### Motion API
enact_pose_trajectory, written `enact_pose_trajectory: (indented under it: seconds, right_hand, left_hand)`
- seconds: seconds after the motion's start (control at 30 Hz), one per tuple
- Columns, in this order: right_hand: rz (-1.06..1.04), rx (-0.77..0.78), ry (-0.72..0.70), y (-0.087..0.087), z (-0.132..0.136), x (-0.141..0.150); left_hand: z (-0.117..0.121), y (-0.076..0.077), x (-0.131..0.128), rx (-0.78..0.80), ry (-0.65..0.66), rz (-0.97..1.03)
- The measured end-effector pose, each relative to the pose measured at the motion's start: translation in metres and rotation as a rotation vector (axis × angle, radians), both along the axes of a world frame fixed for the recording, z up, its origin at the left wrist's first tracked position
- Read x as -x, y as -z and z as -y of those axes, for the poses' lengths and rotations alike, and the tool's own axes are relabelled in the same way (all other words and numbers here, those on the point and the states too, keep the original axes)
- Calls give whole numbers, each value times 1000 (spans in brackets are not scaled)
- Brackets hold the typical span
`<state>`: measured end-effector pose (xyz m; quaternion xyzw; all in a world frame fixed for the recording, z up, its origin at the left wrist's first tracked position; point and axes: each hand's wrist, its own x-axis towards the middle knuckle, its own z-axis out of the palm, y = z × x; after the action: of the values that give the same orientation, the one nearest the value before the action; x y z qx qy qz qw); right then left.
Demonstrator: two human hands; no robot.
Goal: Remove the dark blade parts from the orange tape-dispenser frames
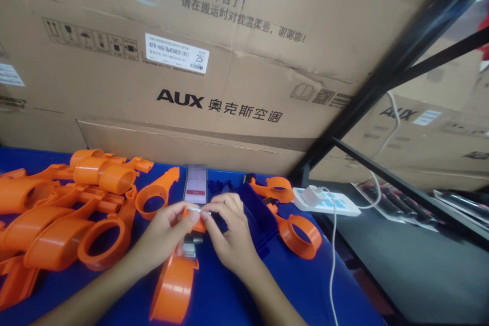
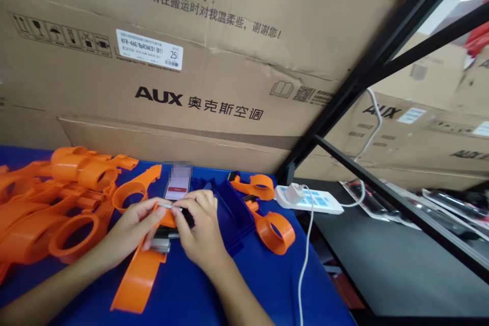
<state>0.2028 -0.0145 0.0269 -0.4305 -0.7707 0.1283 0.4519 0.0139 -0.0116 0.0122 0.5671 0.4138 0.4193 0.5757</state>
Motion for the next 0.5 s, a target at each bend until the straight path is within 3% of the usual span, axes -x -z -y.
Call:
enact_pose_trajectory:
  seconds: [0.33,0.5]
  right_hand:
    - [-30,47,52,-7,-9,-18]
    - [-78,-23,189,-10,-19,-40]
  left_hand:
    - [-13,-3,16,80,-202,90]
    - [-19,-12,27,136,-198,302]
